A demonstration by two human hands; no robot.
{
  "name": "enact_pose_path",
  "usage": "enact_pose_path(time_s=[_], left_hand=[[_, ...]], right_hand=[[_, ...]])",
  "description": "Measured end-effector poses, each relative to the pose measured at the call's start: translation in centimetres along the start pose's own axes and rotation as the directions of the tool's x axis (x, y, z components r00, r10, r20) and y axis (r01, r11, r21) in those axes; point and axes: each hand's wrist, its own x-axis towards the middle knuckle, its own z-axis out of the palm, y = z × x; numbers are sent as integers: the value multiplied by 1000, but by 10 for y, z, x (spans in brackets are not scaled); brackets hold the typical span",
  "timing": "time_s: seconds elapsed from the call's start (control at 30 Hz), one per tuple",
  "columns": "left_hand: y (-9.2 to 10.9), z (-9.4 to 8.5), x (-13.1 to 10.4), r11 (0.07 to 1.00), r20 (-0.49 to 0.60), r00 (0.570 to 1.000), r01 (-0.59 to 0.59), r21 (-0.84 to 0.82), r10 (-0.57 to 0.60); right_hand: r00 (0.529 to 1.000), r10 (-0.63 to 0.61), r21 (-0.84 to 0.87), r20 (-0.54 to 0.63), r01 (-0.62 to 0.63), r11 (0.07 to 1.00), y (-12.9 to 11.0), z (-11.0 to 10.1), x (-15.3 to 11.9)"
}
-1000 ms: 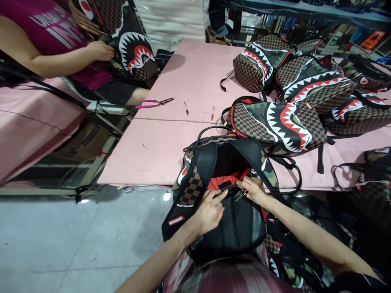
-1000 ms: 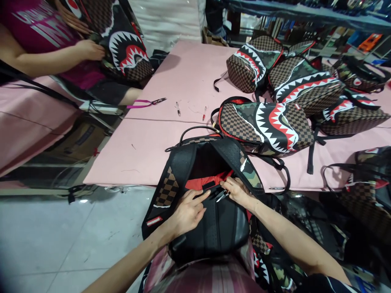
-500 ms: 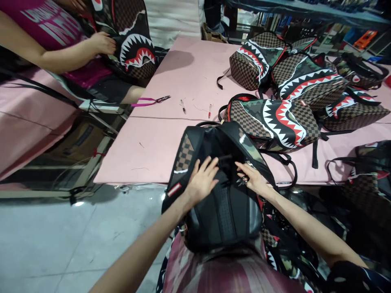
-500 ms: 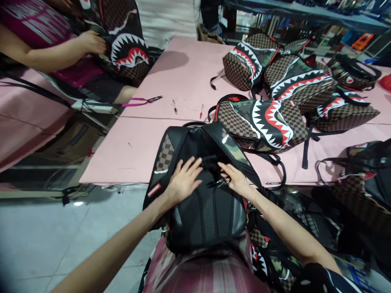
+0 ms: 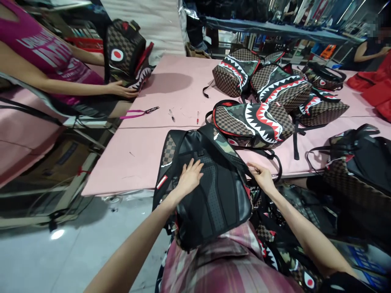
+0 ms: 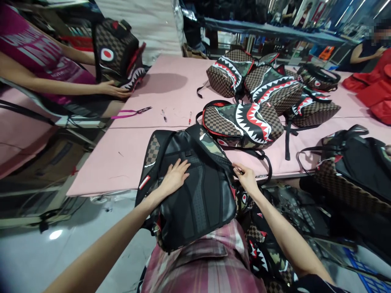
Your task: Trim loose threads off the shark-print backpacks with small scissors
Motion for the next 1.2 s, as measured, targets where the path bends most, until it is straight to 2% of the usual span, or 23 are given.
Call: enact_pose_path(time_s=[0.07,0.17,0.23,0.3,0.33,0.37,0.4,0.43,0.47,0.5,0.53,0.57,0.6,0.63,0.67,0.7,0.77,0.8,0.9,1.0,1.1,1.2], left_hand=[[16,6,-5,995,9,1000,12,-96,-11],[34,15,-3,960,-55,998,8,-280,-24],[38,16,1,915,-119,987,51,-399,-107],[35,10,4,880,-169,957,135,-456,-234],[34,5,6,864,-205,926,192,-465,-316],[34,-3,8,845,-263,876,247,-475,-404],[36,-11,11,821,-339,807,284,-496,-484],[41,-18,15,813,-417,743,287,-507,-523],[48,-25,20,836,-481,722,250,-489,-497],[59,-29,25,886,-510,762,177,-429,-399],[71,-30,31,941,-477,847,76,-331,-236],[83,-28,38,974,-367,929,-38,-224,-48],[96,-22,44,981,-222,970,-134,-139,101],[107,-14,50,979,-94,979,-187,-82,179],[116,-5,55,979,-10,980,-198,-45,198],[122,5,59,983,28,983,-182,-21,183],[128,22,64,990,34,989,-143,-1,143],[128,29,65,991,36,991,-131,8,131],[125,39,66,993,49,992,-115,23,114],[124,42,66,992,67,990,-123,25,121],[125,45,66,992,74,990,-126,19,124],[125,48,67,993,78,990,-118,1,117]], right_hand=[[999,-15,-48,-48,12,999,-2,4,6],[999,-18,-120,41,22,993,-9,8,0],[994,-40,-126,99,52,991,-13,14,-19],[981,-80,-127,177,103,986,-15,26,-48],[969,-98,-126,228,129,984,-15,34,-63],[957,-110,-127,268,148,981,-15,43,-77],[951,-114,-136,287,159,978,-13,51,-88],[951,-113,-147,288,161,976,-12,59,-97],[954,-112,-164,278,161,973,-10,66,-104],[956,-112,-177,271,164,970,-9,71,-107],[954,-115,-186,278,170,968,-9,75,-109],[947,-120,-194,299,183,964,-9,76,-109],[936,-124,-208,330,200,957,-10,76,-108],[922,-123,-228,368,218,949,-11,74,-107],[906,-119,-253,407,237,938,-12,70,-105],[893,-115,-277,435,255,926,-13,65,-103],[887,-132,-279,442,275,920,-12,52,-99],[899,-151,-252,410,271,929,-10,43,-95],[967,-163,-187,194,199,962,1,16,-76],[998,-64,-347,24,68,935,13,-4,-45],[1000,18,-557,-13,-23,830,18,-9,-17],[1000,8,-636,-6,-10,771,16,-3,-2]])
